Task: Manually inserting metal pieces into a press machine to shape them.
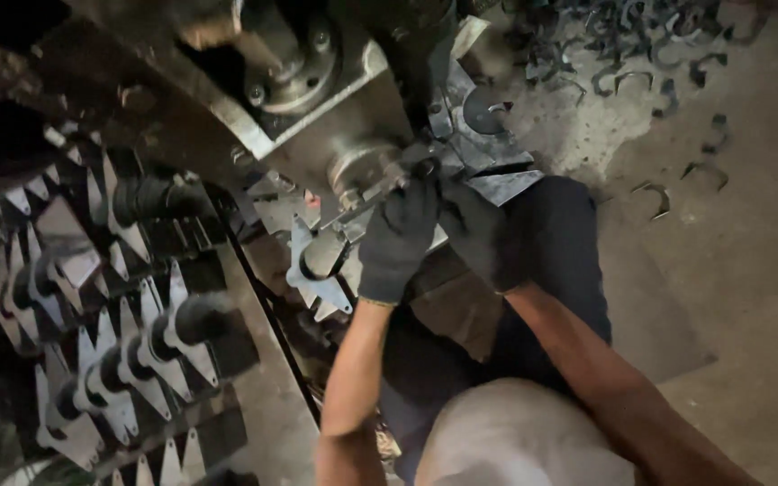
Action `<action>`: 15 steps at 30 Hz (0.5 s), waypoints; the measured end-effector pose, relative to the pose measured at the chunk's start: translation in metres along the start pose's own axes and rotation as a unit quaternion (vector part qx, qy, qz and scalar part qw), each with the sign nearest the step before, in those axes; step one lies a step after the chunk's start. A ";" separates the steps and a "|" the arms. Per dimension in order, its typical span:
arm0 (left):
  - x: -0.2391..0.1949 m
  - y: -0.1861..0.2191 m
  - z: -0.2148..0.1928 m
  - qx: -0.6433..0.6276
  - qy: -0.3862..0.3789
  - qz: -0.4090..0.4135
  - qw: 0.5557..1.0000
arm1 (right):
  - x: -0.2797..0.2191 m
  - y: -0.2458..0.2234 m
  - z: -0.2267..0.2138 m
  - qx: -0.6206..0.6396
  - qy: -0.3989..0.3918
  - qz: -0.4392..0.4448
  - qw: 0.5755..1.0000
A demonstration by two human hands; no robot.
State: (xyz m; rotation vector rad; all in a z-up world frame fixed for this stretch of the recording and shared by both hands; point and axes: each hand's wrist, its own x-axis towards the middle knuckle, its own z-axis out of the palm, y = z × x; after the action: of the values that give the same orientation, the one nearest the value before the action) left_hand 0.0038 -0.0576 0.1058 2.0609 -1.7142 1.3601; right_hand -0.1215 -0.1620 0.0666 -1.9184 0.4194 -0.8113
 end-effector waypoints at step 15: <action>-0.076 0.015 0.000 -0.558 0.029 -0.616 0.555 | 0.019 0.002 0.025 -0.115 0.024 -0.111 0.987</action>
State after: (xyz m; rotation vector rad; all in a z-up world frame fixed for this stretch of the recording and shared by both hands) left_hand -0.0048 -0.0087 0.0465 1.5050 -0.3190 -0.1977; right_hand -0.0908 -0.1580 0.0642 -2.1906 0.3437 -0.9895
